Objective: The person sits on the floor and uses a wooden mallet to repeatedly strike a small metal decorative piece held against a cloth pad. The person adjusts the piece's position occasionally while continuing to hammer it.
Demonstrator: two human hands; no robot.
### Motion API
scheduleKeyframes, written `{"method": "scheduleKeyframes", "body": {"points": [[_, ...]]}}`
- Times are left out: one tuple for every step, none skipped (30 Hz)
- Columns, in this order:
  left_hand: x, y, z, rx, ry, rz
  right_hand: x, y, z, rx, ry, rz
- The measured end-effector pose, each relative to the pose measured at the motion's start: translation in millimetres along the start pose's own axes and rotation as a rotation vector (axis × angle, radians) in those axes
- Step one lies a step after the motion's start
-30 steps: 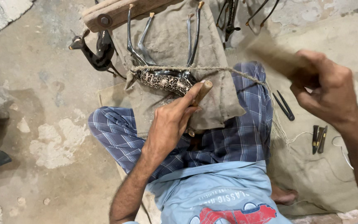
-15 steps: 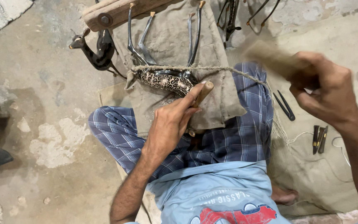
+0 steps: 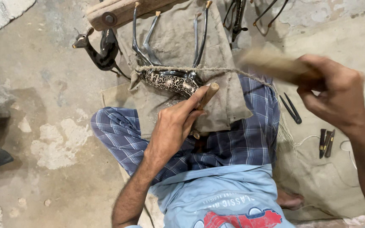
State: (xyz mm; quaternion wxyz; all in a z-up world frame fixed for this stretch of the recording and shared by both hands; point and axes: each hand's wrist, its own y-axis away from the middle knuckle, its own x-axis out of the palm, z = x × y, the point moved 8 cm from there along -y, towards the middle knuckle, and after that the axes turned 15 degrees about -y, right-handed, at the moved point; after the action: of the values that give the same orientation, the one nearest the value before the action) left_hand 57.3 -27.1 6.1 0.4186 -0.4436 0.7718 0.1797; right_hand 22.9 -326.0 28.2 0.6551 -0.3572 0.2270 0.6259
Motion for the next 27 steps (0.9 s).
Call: {"method": "scheduleKeyframes", "body": {"points": [[0, 0, -1, 0.0, 0.004, 0.004, -1, 0, -7, 0.102, -0.181, -0.009], [0, 0, -1, 0.0, 0.008, 0.007, -1, -1, 0, 0.021, -0.102, 0.002], [0, 0, -1, 0.0, 0.004, 0.007, -2, -1, 7, -0.057, -0.024, 0.011], [1, 0, -2, 0.001, 0.001, 0.006, -2, 0, 14, -0.136, 0.055, 0.022], [0, 0, -2, 0.002, -0.005, 0.005, -1, -2, 15, -0.151, 0.127, 0.013], [-1, 0, -2, 0.006, 0.005, -0.005, 0, -4, 17, -0.165, 0.199, 0.004], [-1, 0, -2, 0.006, 0.015, -0.017, 3, -5, 18, -0.182, 0.269, -0.002], [-2, 1, -1, 0.006, 0.025, -0.028, 2, -6, 13, -0.105, 0.043, -0.029], [-2, 1, 0, 0.005, 0.027, -0.03, 2, -5, 6, -0.028, -0.184, -0.053], [-1, 2, 1, 0.004, 0.03, -0.032, 3, -4, -2, 0.051, -0.411, -0.075], [-1, 2, 3, 0.007, 0.032, -0.032, 5, -1, 6, -0.055, -0.117, -0.051], [-1, 2, 3, 0.01, 0.014, -0.036, 7, 4, 13, -0.158, 0.175, -0.024], [-2, 3, 3, 0.018, -0.006, -0.04, 13, 8, 17, -0.256, 0.466, 0.0], [-4, 4, 4, 0.025, -0.027, -0.044, 12, 10, 9, -0.199, 0.41, 0.005], [-14, 6, 6, 0.017, 0.03, -0.141, 12, 10, 0, -0.139, 0.353, 0.009], [-25, 9, 10, 0.009, 0.089, -0.238, 13, 11, -10, -0.08, 0.295, 0.012], [-37, 11, 16, 0.0, 0.15, -0.337, 12, 12, -19, -0.028, 0.101, -0.013], [-43, 9, 23, -0.02, 0.146, -0.36, 12, 14, -27, 0.023, -0.094, -0.037], [-50, 8, 32, -0.044, 0.14, -0.382, 14, 15, -36, 0.072, -0.294, -0.057], [-56, 7, 40, -0.068, 0.135, -0.404, 16, 18, -43, 0.097, -0.42, -0.104], [-57, 6, 45, -0.097, 0.191, -0.388, 20, 22, -48, 0.122, -0.548, -0.149], [-57, 6, 51, -0.126, 0.247, -0.372, 25, 25, -54, 0.148, -0.662, -0.182], [-58, 6, 56, -0.155, 0.303, -0.356, 31, 28, -59, 0.171, -0.777, -0.219], [-60, 4, 59, -0.151, 0.32, -0.353, 37, 30, -63, 0.195, -0.878, -0.242], [-62, 2, 62, -0.147, 0.339, -0.352, 42, 32, -67, 0.22, -0.978, -0.262], [-64, 1, 65, -0.144, 0.358, -0.351, 45, 33, -66, 0.225, -0.924, -0.245], [-66, 2, 69, -0.153, 0.391, -0.36, 48, 33, -65, 0.23, -0.87, -0.231]]}}
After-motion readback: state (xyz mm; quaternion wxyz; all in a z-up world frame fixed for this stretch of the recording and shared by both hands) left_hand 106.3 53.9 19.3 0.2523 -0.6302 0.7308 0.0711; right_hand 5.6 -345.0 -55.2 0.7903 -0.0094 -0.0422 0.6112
